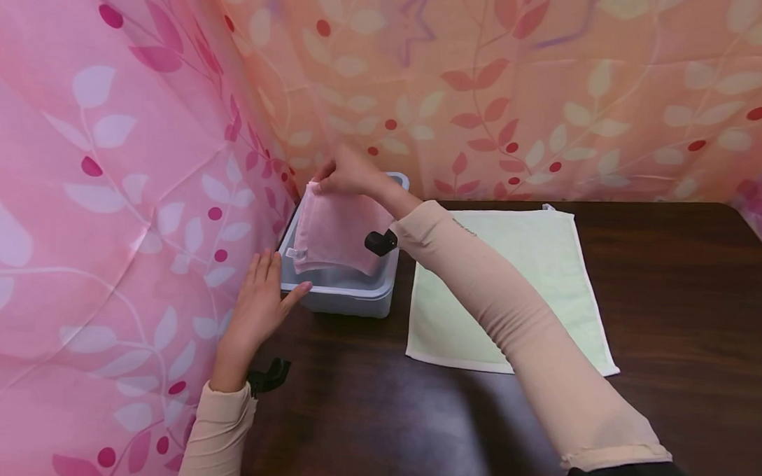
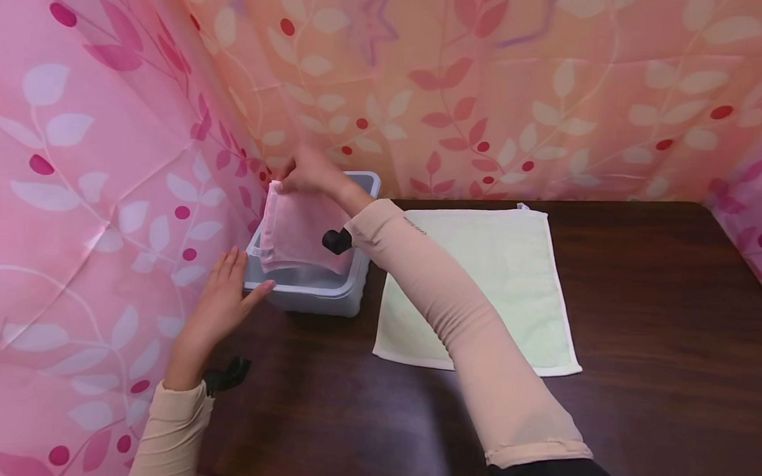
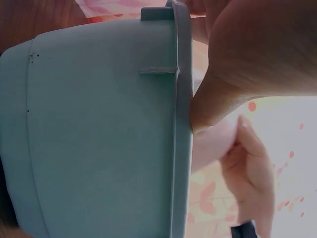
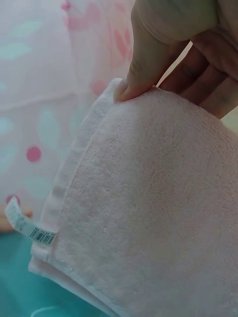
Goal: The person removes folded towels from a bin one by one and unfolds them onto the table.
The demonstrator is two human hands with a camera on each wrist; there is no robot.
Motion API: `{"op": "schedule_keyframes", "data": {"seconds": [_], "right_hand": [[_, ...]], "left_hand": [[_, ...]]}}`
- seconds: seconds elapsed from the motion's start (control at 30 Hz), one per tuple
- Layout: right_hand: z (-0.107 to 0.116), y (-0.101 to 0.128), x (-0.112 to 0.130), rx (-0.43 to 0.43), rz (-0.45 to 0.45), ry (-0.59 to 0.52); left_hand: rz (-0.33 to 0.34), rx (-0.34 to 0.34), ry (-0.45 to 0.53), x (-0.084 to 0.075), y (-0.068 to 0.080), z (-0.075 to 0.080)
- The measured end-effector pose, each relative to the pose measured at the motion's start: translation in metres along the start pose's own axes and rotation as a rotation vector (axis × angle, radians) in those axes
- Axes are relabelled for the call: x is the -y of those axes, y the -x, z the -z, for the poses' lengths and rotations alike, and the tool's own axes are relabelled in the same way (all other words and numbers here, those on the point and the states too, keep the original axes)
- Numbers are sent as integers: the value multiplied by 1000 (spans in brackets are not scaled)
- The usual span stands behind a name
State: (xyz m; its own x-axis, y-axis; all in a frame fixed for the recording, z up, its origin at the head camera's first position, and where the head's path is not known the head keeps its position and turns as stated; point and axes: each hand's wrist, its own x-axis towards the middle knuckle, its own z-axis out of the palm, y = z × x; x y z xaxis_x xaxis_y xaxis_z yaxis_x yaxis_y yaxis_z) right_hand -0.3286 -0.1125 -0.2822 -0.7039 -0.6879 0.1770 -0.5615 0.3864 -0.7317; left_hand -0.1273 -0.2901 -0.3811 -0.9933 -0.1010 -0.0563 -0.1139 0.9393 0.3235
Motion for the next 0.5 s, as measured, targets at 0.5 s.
{"op": "schedule_keyframes", "data": {"seconds": [0.5], "right_hand": [[53, 34, 37, -108, -61, -100]], "left_hand": [[-23, 1, 21, 0, 0, 1]]}}
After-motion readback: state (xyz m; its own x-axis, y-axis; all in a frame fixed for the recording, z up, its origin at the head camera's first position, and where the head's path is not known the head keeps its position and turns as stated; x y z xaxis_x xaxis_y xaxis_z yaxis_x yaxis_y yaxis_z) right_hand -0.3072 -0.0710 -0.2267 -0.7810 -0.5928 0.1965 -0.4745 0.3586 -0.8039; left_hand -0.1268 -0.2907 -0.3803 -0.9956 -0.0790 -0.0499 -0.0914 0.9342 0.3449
